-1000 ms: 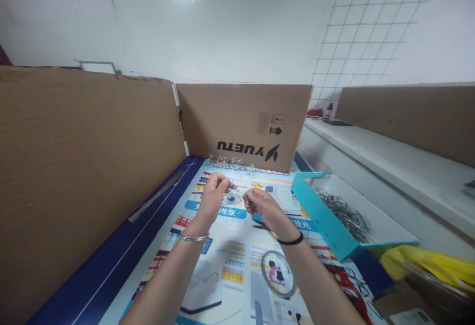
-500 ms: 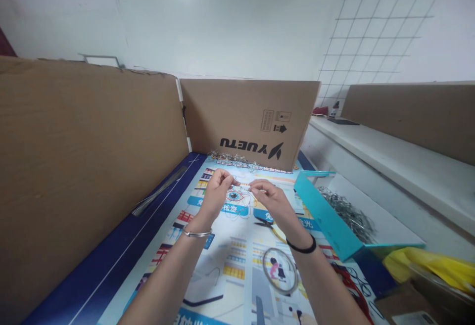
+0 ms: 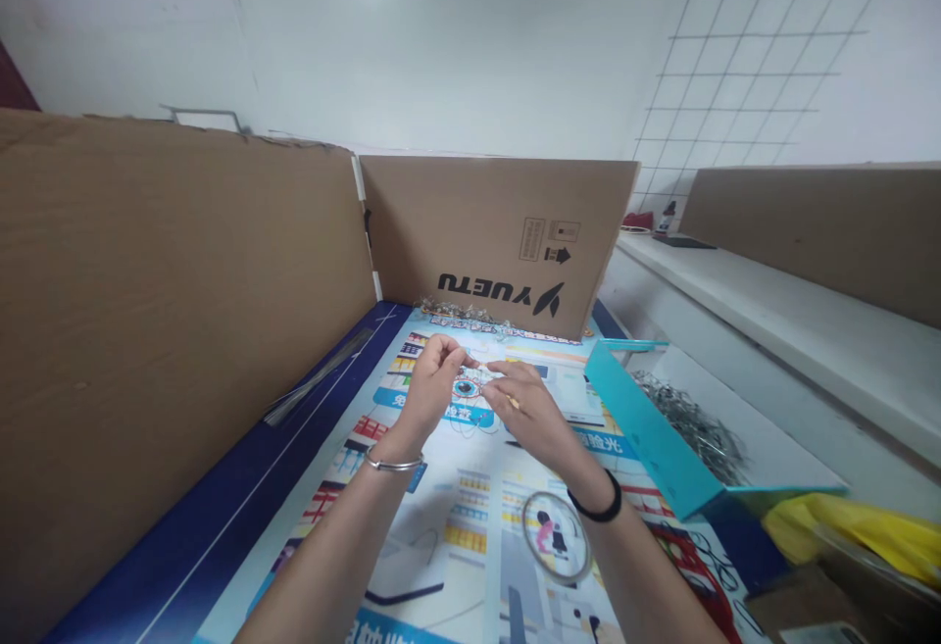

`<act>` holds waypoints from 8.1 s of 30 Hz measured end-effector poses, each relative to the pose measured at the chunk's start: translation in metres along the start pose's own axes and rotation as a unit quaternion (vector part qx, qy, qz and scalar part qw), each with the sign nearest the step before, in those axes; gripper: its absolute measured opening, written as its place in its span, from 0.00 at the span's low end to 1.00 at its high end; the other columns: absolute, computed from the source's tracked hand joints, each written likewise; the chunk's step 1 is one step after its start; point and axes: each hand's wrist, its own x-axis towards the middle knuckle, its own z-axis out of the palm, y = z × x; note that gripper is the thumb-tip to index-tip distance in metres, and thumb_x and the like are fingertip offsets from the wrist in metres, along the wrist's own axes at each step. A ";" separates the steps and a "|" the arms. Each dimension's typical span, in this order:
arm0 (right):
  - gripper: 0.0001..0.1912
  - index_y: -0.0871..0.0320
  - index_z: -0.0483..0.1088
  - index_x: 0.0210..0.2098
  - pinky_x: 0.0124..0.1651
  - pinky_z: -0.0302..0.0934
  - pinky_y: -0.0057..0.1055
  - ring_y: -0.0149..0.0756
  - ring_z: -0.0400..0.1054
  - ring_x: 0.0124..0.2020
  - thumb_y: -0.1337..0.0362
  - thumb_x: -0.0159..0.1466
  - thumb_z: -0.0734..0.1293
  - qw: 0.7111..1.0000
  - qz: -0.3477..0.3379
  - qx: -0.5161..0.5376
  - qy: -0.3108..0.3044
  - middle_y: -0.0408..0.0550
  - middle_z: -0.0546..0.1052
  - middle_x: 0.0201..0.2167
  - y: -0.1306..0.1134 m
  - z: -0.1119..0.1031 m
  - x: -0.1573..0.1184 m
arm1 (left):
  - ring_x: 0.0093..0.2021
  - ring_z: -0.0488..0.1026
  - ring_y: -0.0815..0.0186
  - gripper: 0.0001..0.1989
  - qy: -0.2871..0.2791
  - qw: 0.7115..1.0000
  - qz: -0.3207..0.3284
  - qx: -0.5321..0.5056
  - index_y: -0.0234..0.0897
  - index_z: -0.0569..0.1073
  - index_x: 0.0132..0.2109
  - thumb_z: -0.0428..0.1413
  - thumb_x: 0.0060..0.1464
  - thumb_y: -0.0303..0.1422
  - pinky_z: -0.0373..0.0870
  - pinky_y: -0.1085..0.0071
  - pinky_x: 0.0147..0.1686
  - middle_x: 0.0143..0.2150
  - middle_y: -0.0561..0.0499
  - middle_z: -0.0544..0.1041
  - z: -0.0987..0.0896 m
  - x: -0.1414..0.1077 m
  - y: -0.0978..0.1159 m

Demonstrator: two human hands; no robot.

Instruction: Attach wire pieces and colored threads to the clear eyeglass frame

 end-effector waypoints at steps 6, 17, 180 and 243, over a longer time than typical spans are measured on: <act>0.08 0.54 0.73 0.32 0.56 0.51 0.44 0.43 0.61 0.54 0.60 0.62 0.63 0.999 0.010 0.049 0.012 0.51 0.73 0.49 0.010 0.009 0.000 | 0.33 0.71 0.68 0.03 0.003 1.000 0.002 0.004 0.38 0.64 0.33 0.50 0.55 0.32 0.65 0.72 0.35 0.29 0.54 0.72 0.000 -0.001 0.000; 0.05 0.54 0.72 0.31 0.52 0.56 0.41 0.43 0.61 0.56 0.61 0.60 0.65 0.992 0.051 0.115 -0.011 0.51 0.71 0.51 0.006 0.005 0.000 | 0.31 0.69 0.69 0.03 0.012 1.000 -0.001 0.018 0.38 0.64 0.32 0.50 0.54 0.30 0.63 0.73 0.33 0.28 0.54 0.72 0.000 0.000 -0.001; 0.06 0.59 0.62 0.25 0.48 0.53 0.43 0.40 0.61 0.43 0.73 0.57 0.62 0.990 -0.107 -0.088 0.018 0.46 0.71 0.30 -0.037 0.067 -0.148 | 0.37 0.68 0.66 0.07 -0.046 0.985 -0.151 0.067 0.37 0.66 0.35 0.50 0.59 0.36 0.63 0.69 0.40 0.34 0.51 0.71 -0.023 -0.154 -0.027; 0.12 0.56 0.72 0.39 0.44 0.64 0.37 0.40 0.70 0.41 0.57 0.64 0.60 0.989 0.123 -0.059 -0.064 0.49 0.77 0.38 0.035 0.008 -0.102 | 0.35 0.69 0.65 0.07 0.027 0.980 -0.179 0.079 0.38 0.68 0.34 0.51 0.56 0.36 0.64 0.70 0.37 0.32 0.52 0.72 -0.026 -0.149 -0.027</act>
